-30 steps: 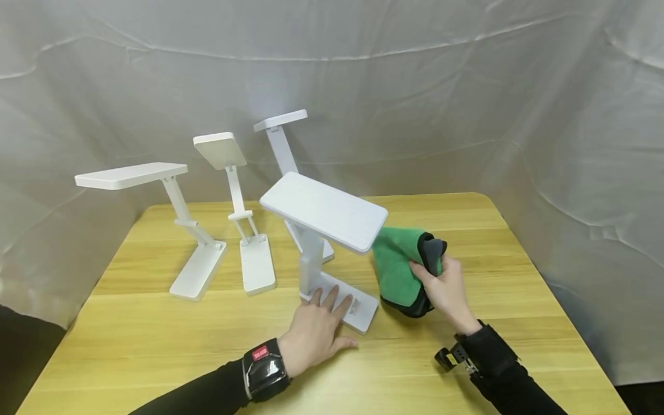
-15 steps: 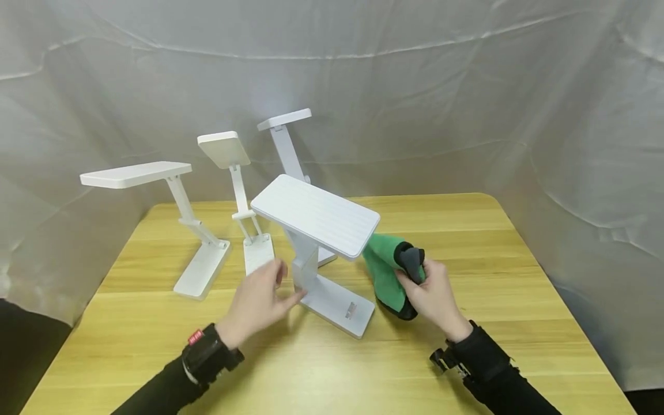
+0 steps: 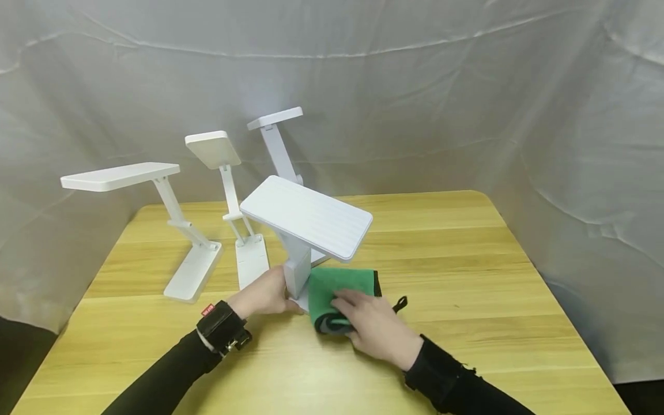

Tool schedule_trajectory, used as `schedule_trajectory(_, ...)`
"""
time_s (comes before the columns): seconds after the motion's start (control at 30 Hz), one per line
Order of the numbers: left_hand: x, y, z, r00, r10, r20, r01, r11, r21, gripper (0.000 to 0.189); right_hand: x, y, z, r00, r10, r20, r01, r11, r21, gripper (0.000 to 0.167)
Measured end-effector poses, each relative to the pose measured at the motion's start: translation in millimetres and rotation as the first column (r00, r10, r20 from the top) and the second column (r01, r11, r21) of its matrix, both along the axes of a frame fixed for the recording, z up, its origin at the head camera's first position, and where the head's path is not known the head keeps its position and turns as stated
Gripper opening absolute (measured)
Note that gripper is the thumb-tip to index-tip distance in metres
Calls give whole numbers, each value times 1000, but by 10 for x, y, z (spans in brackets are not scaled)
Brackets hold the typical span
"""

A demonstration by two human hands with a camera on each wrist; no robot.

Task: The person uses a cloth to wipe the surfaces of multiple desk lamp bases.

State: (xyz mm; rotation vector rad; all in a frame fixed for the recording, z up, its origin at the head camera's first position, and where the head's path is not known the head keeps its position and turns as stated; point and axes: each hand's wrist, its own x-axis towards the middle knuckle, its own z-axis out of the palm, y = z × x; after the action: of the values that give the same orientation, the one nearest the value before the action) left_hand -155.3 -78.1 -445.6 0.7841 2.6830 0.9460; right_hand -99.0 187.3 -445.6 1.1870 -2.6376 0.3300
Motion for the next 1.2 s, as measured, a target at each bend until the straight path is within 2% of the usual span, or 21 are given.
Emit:
schedule_trajectory(0.07, 7, -9, -15, 1000, 5, -22, -6, 1000, -5, 67, 51, -47, -50, 999, 0, 33, -3, 996, 87, 63)
schedule_trajectory(0.13, 17, -18, -16, 999, 8, -38, -8, 1000, -10, 67, 90, -71, -78, 1000, 14, 19, -16, 991, 136, 66)
schedule_trajectory(0.23, 30, -29, -12, 999, 3, -44, -3, 1000, -11, 67, 136, -77, -74, 999, 41, 6, -41, 986, 159, 64)
schedule_trajectory(0.33, 41, -35, -22, 999, -4, -53, 4, 1000, -10, 66, 132, -76, -35, 997, 59, 50, -67, 981, 181, 59)
schedule_trajectory(0.53, 33, 6, -66, 989, -24, -145, 21, 1000, -20, 72, -86, -172, 56, 983, -6, 182, -31, 979, 203, 55)
schedule_trajectory(0.7, 13, 71, -90, 981, -21, -195, 20, 1000, -4, 72, -300, -275, 43, 984, -45, 173, 22, 991, 134, 51)
schedule_trajectory(0.8, 4, 70, -94, 982, -18, -190, 14, 1000, -23, 67, -328, -284, 0, 989, -37, 141, 16, 989, 145, 54)
schedule_trajectory(0.97, 5, 34, -60, 990, -27, -140, 22, 999, -39, 61, -234, -155, -1, 993, -4, 115, -21, 976, 216, 60)
schedule_trajectory(1.07, 10, 28, -33, 994, -31, -106, 28, 999, -29, 62, -163, 9, 22, 990, -9, 142, -20, 979, 201, 59)
schedule_trajectory(1.2, 31, 19, -36, 997, -9, -80, 6, 999, -41, 63, -98, 203, 33, 974, -26, 225, 0, 993, 115, 58)
